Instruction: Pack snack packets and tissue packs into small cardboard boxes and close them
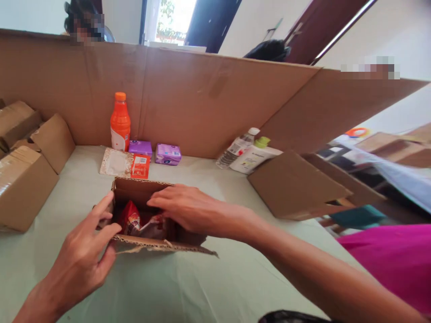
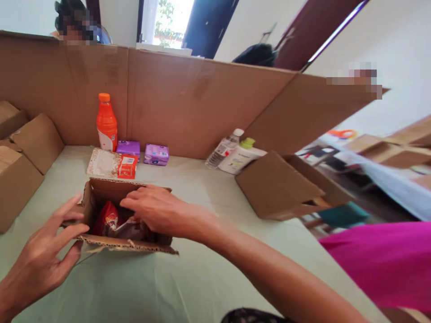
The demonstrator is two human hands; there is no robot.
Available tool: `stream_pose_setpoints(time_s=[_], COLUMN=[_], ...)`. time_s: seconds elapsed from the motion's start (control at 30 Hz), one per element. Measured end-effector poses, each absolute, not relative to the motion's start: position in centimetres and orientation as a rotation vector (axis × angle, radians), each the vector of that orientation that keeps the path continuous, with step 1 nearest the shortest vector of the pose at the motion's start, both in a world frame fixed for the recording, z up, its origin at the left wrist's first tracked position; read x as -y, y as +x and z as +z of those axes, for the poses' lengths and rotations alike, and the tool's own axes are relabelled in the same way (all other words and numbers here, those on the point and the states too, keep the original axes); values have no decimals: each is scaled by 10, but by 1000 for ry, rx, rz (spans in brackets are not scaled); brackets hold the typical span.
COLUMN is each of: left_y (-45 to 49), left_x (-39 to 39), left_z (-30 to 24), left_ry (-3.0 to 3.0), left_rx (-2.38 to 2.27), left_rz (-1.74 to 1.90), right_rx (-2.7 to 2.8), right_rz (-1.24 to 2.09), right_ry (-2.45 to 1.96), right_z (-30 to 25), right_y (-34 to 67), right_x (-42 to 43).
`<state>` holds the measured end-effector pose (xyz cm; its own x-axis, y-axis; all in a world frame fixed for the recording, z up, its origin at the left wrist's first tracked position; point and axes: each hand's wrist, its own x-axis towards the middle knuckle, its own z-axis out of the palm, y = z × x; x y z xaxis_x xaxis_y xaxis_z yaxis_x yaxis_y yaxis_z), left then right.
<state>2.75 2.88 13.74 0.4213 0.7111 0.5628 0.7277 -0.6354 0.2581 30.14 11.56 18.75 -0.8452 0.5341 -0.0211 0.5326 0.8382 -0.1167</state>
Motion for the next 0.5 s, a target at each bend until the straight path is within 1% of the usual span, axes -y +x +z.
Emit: stream_pose_setpoints(time_s=[0.07,0.13,0.23,0.37,0.5], left_y=[22,16,16,29,33], left_x=[-22,-19,-25,-39,-48], left_z=[130,120,105,98,108], left_ry=[-2465,-2351,-2351,-2464,-2529], left_rx=[1333,1430,1635,1730,1696], left_rz=[-1211,-1353,-1465,-1335,-1144], right_rx=[2717,2547,2538,2562,2557], right_rz=[64,-27,27,174,225], right_ry=[-1026,-1150,-1204,-1177,-1089], right_z=[195,194,173,137,138], right_y=[339,371,391,372,364], right_x=[-98,-78,-53,-42,-53])
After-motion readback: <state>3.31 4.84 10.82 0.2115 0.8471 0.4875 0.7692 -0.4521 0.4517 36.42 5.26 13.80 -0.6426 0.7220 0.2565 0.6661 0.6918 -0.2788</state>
